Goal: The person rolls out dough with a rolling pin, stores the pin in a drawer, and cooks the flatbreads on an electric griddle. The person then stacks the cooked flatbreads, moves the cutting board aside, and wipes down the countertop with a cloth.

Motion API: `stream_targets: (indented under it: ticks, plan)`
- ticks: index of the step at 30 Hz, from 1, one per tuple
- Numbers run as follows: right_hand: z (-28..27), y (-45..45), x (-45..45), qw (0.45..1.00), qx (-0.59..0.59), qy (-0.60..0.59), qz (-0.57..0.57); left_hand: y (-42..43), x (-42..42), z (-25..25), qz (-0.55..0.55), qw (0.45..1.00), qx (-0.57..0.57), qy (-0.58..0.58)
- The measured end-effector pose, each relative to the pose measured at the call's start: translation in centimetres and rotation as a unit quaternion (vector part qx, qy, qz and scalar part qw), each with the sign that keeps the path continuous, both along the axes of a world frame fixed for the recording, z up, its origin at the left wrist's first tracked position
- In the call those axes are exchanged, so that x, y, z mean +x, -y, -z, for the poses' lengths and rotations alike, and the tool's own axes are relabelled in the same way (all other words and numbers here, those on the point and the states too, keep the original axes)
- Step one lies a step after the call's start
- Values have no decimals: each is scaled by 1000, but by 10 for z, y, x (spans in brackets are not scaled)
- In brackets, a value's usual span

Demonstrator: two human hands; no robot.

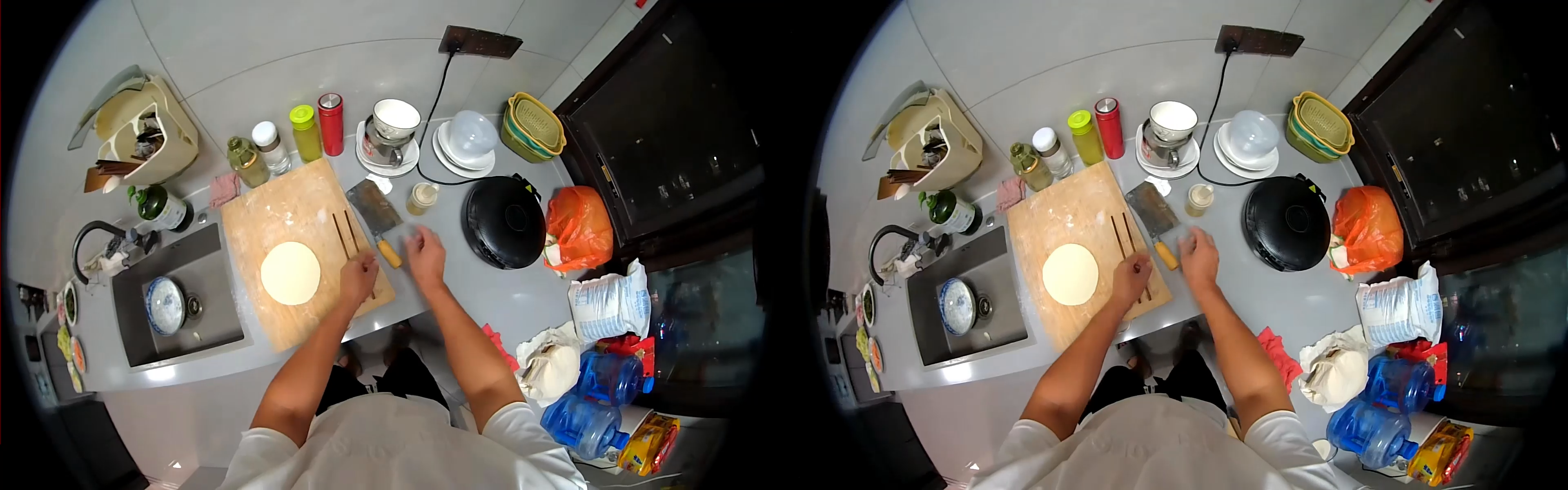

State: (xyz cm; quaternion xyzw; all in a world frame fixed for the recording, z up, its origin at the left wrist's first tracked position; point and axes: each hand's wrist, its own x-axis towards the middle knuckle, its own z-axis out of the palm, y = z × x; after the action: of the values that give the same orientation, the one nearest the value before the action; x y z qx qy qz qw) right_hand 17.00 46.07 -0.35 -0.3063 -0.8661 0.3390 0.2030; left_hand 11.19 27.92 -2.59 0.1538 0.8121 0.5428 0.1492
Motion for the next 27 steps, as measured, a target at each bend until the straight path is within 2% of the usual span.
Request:
stream_targets:
  ticks: [1, 4, 5, 10, 13, 17, 20, 23, 27]
  plan:
    - [-13, -12, -7, 999, -14, -38, 22, -9, -6, -1, 5, 999, -1, -54]
    - [-67, -50, -26, 999, -21, -24, 11, -42, -29, 3, 41, 998, -1, -55]
    - [-77, -62, -35, 1000, 8, -3, -9, -54, -36, 3, 51, 996, -9, -69]
    - [-87, -113, -75, 973, 99, 123, -170, -118, -68, 8, 65, 983, -73, -156]
    - [-87, -136, -86, 947, 123, 146, -256, -153, -79, 22, 42, 973, -27, -226]
    - [-96, -153, -97, 913, 140, 195, -330, -182, -90, 31, 67, 974, -10, -218]
    - [-107, -156, -102, 873, 242, 184, -382, -191, -92, 28, 75, 981, 9, -182]
    - [-107, -162, -113, 841, 260, 220, -420, -193, -93, 22, 64, 983, 18, -173]
    - [-99, -159, -116, 851, 250, 256, -383, -193, -88, 17, 42, 987, 9, -158]
